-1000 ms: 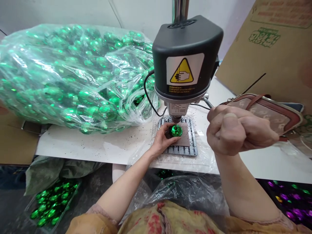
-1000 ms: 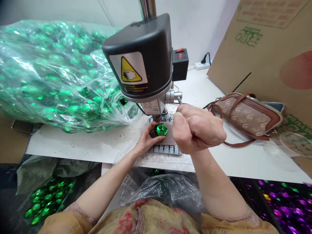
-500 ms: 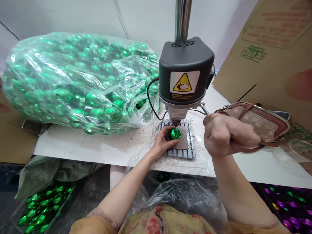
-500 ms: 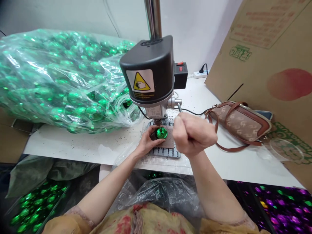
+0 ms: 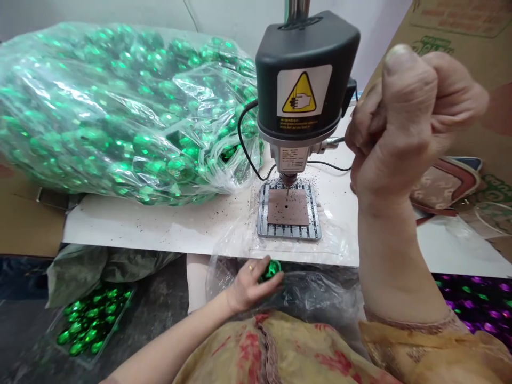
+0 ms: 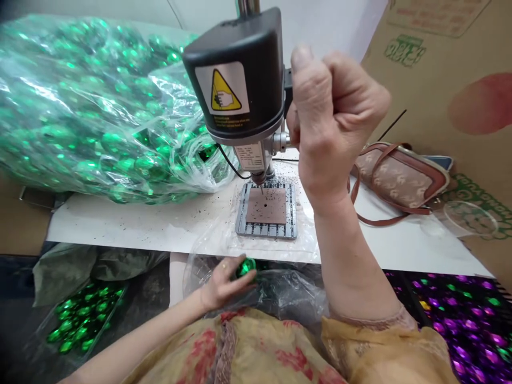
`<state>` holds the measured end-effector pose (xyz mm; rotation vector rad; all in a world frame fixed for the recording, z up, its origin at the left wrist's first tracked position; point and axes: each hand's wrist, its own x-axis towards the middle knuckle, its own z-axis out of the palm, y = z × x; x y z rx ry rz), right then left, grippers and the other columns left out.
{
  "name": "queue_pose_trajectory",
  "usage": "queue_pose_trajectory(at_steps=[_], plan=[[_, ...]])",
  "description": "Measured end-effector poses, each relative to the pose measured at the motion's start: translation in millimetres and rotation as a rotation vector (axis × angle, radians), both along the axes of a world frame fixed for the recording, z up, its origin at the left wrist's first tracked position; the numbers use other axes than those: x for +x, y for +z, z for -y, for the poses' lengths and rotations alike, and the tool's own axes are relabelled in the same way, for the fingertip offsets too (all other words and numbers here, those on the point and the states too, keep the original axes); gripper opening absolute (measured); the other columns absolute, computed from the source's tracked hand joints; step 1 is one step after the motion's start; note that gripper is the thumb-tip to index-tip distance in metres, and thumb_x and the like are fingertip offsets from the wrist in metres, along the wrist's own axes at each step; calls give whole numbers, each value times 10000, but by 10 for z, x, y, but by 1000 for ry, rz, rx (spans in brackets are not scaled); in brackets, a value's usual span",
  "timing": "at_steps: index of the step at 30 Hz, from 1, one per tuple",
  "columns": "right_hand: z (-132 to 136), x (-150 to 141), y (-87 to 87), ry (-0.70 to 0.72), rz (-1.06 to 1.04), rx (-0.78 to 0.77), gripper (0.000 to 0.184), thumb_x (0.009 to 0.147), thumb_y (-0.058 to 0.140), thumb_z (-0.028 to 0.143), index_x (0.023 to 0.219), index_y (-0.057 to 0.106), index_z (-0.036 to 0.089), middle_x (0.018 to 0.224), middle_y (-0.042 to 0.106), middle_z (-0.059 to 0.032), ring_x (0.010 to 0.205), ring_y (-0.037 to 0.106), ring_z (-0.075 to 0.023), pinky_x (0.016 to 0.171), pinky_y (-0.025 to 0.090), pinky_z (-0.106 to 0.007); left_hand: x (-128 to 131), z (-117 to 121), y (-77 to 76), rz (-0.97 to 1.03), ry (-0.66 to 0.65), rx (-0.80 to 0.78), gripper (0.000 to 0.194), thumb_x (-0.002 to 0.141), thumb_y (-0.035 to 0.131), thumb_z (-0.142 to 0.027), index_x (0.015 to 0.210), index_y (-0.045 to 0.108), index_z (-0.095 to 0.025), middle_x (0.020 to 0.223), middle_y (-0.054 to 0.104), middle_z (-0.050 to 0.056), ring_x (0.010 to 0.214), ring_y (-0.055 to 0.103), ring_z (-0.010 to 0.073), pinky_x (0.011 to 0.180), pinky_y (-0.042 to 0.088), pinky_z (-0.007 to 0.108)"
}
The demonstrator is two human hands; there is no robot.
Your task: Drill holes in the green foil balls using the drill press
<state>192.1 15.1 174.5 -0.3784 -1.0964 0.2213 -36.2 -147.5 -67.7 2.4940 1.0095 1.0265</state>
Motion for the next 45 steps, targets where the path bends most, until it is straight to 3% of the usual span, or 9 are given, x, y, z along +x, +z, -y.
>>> queue_pose_trajectory(at_steps=[3,7,9,11,17,27,35,41,45], plan=[[42,13,3,29,5,-36,424,848,614,159,513,362,224,399,331,69,350,320,-57,404,197,-276,-132,229,-60,-202,-20,-80,575,858,649,-227,1394,587,-425,1412,647,64,969,737,316,794,612,448],[66,32,-10,40,-9,-66,405,832,614,139,498,397,214,401,347,62,337,340,-71,375,202,-298,-102,53,286,-231,-129,222,470,855,608,-196,1302,642,-335,1358,678,110,1044,725,291,811,634,426],[61,34,-21,43,-11,-59,405,821,625,141,490,402,211,393,339,65,331,346,-77,367,203,-303,-67,-294,567,-198,-115,400,305,872,556,-160,1125,689,-268,1245,722,126,1073,705,285,854,628,458],[51,30,-33,33,-24,-52,412,832,625,160,490,399,205,391,324,71,328,344,-72,368,206,-294,-47,-793,869,-211,80,417,316,883,448,-56,999,684,-230,1108,737,104,1050,695,249,843,619,434],[89,-7,-52,-1,-10,-57,456,856,613,168,476,361,180,389,303,76,348,345,-44,385,185,-263,-57,-2227,1556,-755,602,72,423,796,423,86,1064,676,-121,1157,648,181,1157,593,311,923,534,415],[117,-29,-68,-19,-25,-63,478,865,587,138,470,321,160,419,282,74,372,371,-19,394,203,-262,-148,-2932,1532,-726,672,-18,177,911,590,-43,1075,654,-61,1236,589,199,1196,545,325,1052,454,480],[135,-6,-75,11,-17,-60,453,869,596,149,485,357,166,434,293,72,379,363,-24,399,205,-269,-207,-2772,1575,-624,558,34,300,924,476,6,1165,635,-73,1299,557,181,1176,593,326,1083,454,553],[97,-2,-85,31,-6,-26,471,871,636,223,487,367,182,413,278,68,372,340,-46,393,191,-280,-252,-1755,1376,-256,378,254,340,912,547,-74,1186,654,-245,1558,390,129,1452,398,354,1165,383,585],[52,2,-91,35,-22,-2,483,866,659,269,495,359,193,406,274,71,356,324,-54,378,187,-284,42,-1166,1057,276,263,-160,403,860,721,-292,1243,601,-261,1403,520,125,1232,610,283,916,587,391]])
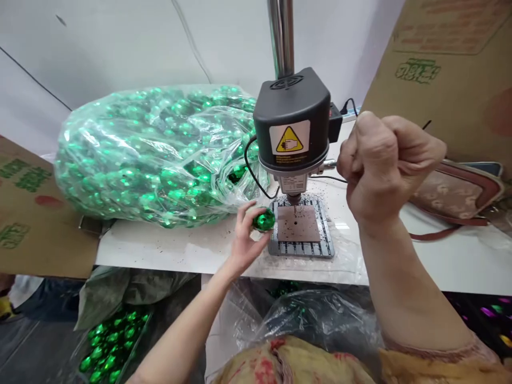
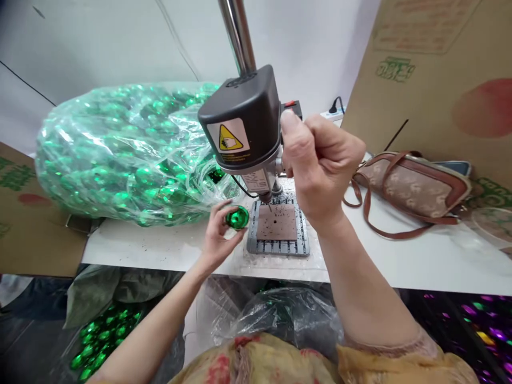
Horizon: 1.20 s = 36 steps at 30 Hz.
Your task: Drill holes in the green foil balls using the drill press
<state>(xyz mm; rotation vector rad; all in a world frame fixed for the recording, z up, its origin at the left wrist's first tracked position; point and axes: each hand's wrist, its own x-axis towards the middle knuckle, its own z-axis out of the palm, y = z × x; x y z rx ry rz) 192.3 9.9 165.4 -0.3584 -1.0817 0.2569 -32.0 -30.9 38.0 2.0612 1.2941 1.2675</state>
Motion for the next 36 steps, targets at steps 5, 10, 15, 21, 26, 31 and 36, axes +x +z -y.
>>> queue_pose_trajectory(at_steps=[5,10,15,21,26,31,36], plan=[[35,-21,18,8,-5,-11,482,884,619,205,491,341,180,413,295,72,372,314,-32,401,190,-261,427,-106,-293,550,-86,-603,626,811,738,-568,1273,562,-185,992,660,55,652,615,111,527,481,220],[108,-32,34,9,31,-59,464,924,553,194,517,330,170,449,292,76,412,326,0,453,218,-217,477,-396,-382,595,-12,-587,656,747,796,-581,1226,637,-161,941,676,36,665,560,90,565,450,215],[86,-36,29,-35,59,-53,486,925,574,255,536,290,183,456,280,81,411,305,-3,444,242,-211,454,-442,-487,513,-66,-557,676,729,817,-563,1265,629,-196,1102,717,79,864,663,175,705,544,279],[45,-29,5,-35,64,-46,489,929,573,267,547,279,186,474,265,70,414,288,-13,457,233,-233,512,-438,-559,360,-134,-423,673,749,807,-554,1292,606,-211,1131,721,84,995,691,240,855,583,377],[30,-18,-20,-69,78,-68,519,924,586,365,564,252,197,501,240,60,433,272,-27,464,241,-253,546,-410,-536,167,-105,-327,622,754,826,-481,1283,622,-224,1001,721,63,852,677,219,774,573,367],[62,-10,-12,-66,84,-114,549,905,598,452,568,248,199,531,219,58,452,288,-19,474,287,-238,588,-385,-552,66,-100,-233,574,733,855,-389,1237,634,-223,1207,668,104,1145,632,291,1023,510,464],[116,-18,2,-67,88,-132,506,932,570,343,567,256,188,538,220,53,448,308,-8,477,259,-223,634,-355,-571,138,-140,-281,590,764,832,-370,1280,587,-221,1272,652,117,1199,623,293,1074,485,483]])
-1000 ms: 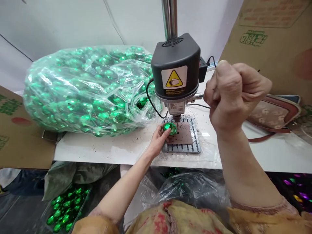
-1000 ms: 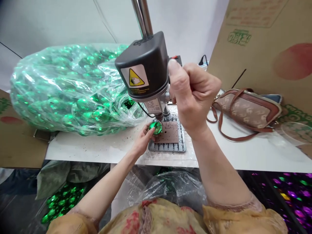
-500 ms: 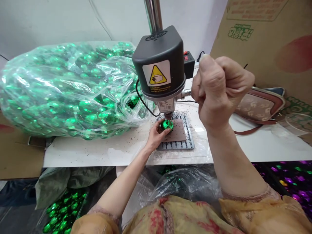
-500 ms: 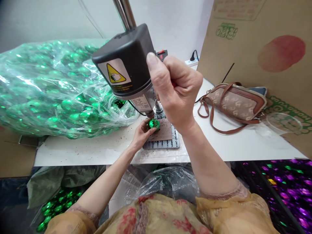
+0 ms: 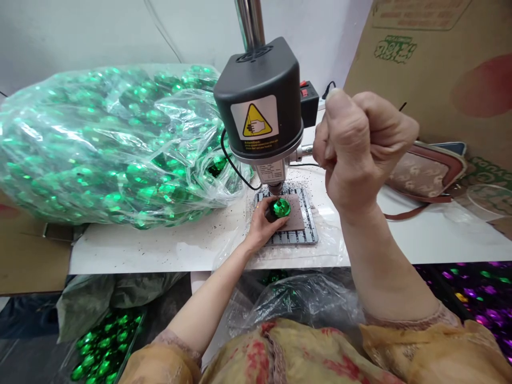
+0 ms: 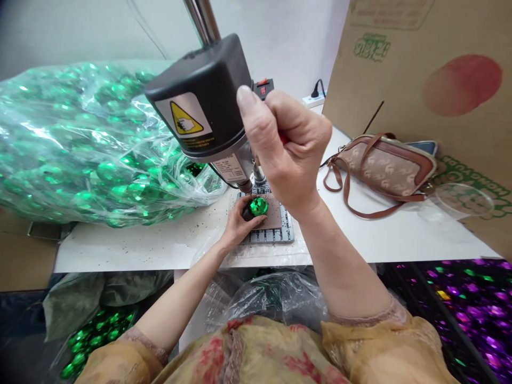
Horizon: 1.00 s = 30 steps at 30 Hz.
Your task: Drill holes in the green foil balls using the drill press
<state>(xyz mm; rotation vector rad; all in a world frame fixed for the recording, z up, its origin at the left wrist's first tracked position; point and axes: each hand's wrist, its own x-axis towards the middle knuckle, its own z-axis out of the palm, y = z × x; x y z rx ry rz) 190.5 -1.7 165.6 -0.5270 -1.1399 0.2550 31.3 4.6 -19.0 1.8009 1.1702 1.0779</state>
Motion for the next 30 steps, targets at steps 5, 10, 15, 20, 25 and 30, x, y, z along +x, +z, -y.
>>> queue_pose_trajectory(at_steps=[5,10,15,20,25,30], plan=[[15,-38,-93,-19,-51,94,489,892,603,224,547,259,189,479,205,50,405,287,-48,452,170,-298,6,14,15,28,1,-25,611,756,838,-378,1285,580,-212,1284,649,123,1217,618,297,1096,466,486],[43,-60,-227,-8,-63,148,491,888,567,194,543,218,175,469,204,55,395,258,-32,469,144,-293,7,5,6,43,-8,-12,600,751,842,-374,1272,588,-220,1295,648,117,1246,607,300,1115,451,490],[19,-37,-326,-27,-38,168,540,894,563,261,527,179,172,456,246,49,414,237,-38,469,146,-305,5,0,-6,43,-14,-10,594,755,839,-363,1272,582,-220,1306,642,121,1246,603,298,1106,452,486],[-75,7,-452,-68,8,323,514,876,561,199,548,166,177,451,226,58,387,227,-38,416,151,-283,-7,-4,-19,33,-16,-3,599,762,833,-392,1278,576,-227,1294,641,112,1226,603,289,1087,459,474],[-85,31,-523,-69,76,381,481,836,555,134,548,174,188,441,248,63,367,248,-50,387,201,-285,-4,-9,-27,28,-15,10,588,764,830,-403,1269,581,-231,1282,643,105,1212,604,280,1075,461,455],[-86,36,-540,-94,69,374,483,833,559,164,552,166,192,417,234,60,343,232,-60,383,233,-297,4,-8,-28,39,-13,16,577,764,830,-397,1257,581,-230,1280,642,104,1215,604,282,1083,459,453]])
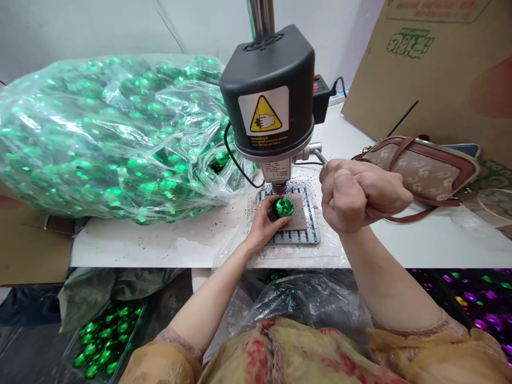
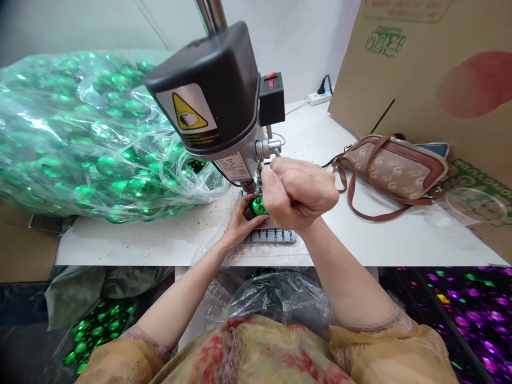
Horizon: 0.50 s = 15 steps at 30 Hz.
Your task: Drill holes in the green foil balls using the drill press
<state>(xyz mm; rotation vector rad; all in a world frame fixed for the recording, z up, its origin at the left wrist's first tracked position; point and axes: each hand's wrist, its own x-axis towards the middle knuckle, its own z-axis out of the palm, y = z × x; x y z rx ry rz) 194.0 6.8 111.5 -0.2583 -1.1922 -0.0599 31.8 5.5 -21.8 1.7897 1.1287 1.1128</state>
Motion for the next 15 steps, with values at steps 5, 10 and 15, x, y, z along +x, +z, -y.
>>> queue_pose_trajectory(at_steps=[5,10,15], plan=[[-2,29,-134,38,75,72,472,803,584,128,556,189,202,420,218,66,341,235,-57,383,213,-288,-9,9,9,-9,-5,1,568,766,830,-386,1248,579,-222,1280,644,111,1216,602,294,1089,456,473],[66,-44,146,29,-72,-133,503,851,588,152,500,229,176,426,265,57,362,285,-49,414,172,-289,22,-8,6,7,10,-16,577,753,839,-379,1244,582,-218,1266,651,108,1203,619,291,1072,480,467],[-18,-90,606,201,-163,-188,457,853,624,126,509,334,205,416,268,76,361,274,-53,409,166,-282,29,244,39,-66,247,153,519,759,835,-385,1185,589,-222,1125,685,92,1059,680,258,935,563,417]])
